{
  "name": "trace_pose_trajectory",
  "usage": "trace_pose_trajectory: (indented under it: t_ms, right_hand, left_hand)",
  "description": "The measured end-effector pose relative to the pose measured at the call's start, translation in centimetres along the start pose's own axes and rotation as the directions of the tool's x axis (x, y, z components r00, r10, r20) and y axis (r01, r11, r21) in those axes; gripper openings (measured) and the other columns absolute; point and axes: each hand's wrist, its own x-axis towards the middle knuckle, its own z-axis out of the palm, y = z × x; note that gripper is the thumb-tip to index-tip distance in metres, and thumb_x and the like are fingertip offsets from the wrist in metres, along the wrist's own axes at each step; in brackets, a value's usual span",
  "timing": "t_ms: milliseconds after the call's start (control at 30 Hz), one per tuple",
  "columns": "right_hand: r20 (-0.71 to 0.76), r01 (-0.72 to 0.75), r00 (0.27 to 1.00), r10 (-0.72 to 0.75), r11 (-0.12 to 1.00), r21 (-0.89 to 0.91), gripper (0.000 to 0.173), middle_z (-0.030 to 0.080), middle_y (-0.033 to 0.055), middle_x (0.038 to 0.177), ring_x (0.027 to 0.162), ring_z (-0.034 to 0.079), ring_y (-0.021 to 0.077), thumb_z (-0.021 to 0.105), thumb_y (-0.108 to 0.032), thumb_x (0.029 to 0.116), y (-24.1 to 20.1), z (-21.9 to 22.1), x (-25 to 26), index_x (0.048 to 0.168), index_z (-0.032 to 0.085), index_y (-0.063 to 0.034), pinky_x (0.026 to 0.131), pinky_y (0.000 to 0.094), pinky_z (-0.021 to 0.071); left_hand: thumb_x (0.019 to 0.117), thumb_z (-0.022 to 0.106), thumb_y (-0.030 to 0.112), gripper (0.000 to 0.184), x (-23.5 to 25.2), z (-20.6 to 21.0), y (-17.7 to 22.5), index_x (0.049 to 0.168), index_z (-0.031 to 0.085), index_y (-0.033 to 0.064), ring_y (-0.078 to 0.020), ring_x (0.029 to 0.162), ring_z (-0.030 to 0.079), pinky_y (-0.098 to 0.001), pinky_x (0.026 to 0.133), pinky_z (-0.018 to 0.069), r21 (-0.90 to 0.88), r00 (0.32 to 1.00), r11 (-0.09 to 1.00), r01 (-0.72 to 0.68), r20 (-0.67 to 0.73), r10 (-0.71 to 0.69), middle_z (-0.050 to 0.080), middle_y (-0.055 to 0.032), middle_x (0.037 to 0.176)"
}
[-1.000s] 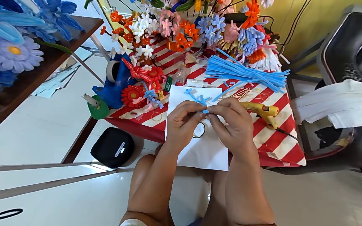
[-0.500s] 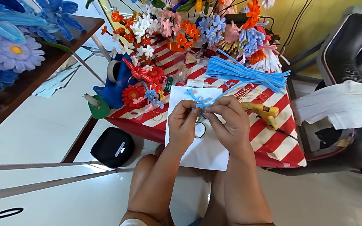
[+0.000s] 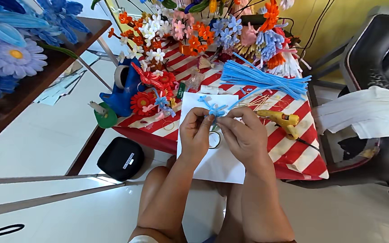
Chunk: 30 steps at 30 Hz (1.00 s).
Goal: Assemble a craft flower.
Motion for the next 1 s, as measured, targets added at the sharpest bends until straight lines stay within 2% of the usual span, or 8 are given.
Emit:
trace_pose_trajectory:
  t_ms: [167,367,567,767,900,1000]
  right_hand:
    - [-0.016,0.049,0.999,-0.049,0.998,-0.032,0.012,0.062,0.0103,0.09,0.093,0.06,0.0194,0.067,-0.007,0.0958,0.0,0.5,-0.1,0.093,0.077,-0.0047,0.087,0.0308,0.0485]
    - [-0.067,0.074,0.995,-0.077,0.996,-0.051,0.009,0.062,0.0091,0.09,0.094,0.06,0.0182,0.069,-0.009,0.0947,-0.2,1.5,-0.2,0.09,0.075,-0.0048,0.09,0.0297,0.0489]
    - [-0.129,0.081,0.988,-0.079,0.997,0.01,0.007,0.061,0.0091,0.098,0.1,0.059,0.016,0.07,-0.01,0.0946,0.0,2.4,-0.5,0.09,0.072,-0.0054,0.092,0.0268,0.0493]
    - [-0.118,0.105,0.988,-0.1,0.994,0.037,0.004,0.064,0.0094,0.095,0.098,0.062,0.0181,0.071,-0.009,0.0941,0.4,2.4,-0.5,0.092,0.074,-0.0063,0.091,0.0309,0.0507]
    - [-0.1,0.111,0.989,-0.105,0.992,0.06,0.005,0.065,0.0088,0.092,0.095,0.063,0.017,0.071,-0.01,0.0947,0.9,1.8,-0.5,0.093,0.074,-0.0067,0.09,0.0311,0.0512]
    - [-0.096,0.12,0.989,-0.111,0.989,0.091,0.007,0.062,0.0075,0.089,0.093,0.061,0.0156,0.071,-0.012,0.095,1.3,1.3,-0.4,0.092,0.074,-0.0063,0.088,0.0291,0.0506]
  left_hand:
    - [0.0997,0.058,0.002,0.014,0.0,0.0,0.1,0.103,0.065,0.0135,0.001,0.082,0.065,-0.0202,0.078,0.0566,0.009,1.0,1.0,0.013,-0.018,-0.012,0.068,0.0095,0.091]
    - [0.0998,0.059,0.002,0.013,0.0,0.0,0.3,0.103,0.065,0.0131,0.0014,0.079,0.065,-0.0197,0.076,0.0567,0.003,0.999,1.0,0.006,-0.048,-0.006,0.068,0.0092,0.09]
    - [0.0989,0.06,0.002,0.014,0.1,-0.2,0.5,0.104,0.068,0.0129,-0.0022,0.08,0.067,-0.0229,0.078,0.0583,-0.129,0.996,0.99,0.058,-0.058,-0.066,0.07,0.0051,0.092]
    - [0.0976,0.061,0.001,0.015,0.3,-0.3,0.9,0.103,0.07,0.0118,-0.0047,0.08,0.068,-0.0249,0.079,0.0594,-0.261,0.986,0.956,0.133,-0.058,-0.153,0.07,0.0023,0.09]
    - [0.094,0.066,0.001,0.014,0.5,-0.7,1.3,0.101,0.073,0.0123,-0.0055,0.078,0.069,-0.0254,0.078,0.0601,-0.307,0.975,0.928,0.211,0.001,-0.221,0.071,0.0016,0.088]
    - [0.0895,0.071,-0.001,0.018,0.7,-1.2,1.5,0.101,0.074,0.012,-0.006,0.081,0.07,-0.0256,0.08,0.0604,-0.366,0.958,0.886,0.285,0.105,-0.265,0.073,0.0007,0.091]
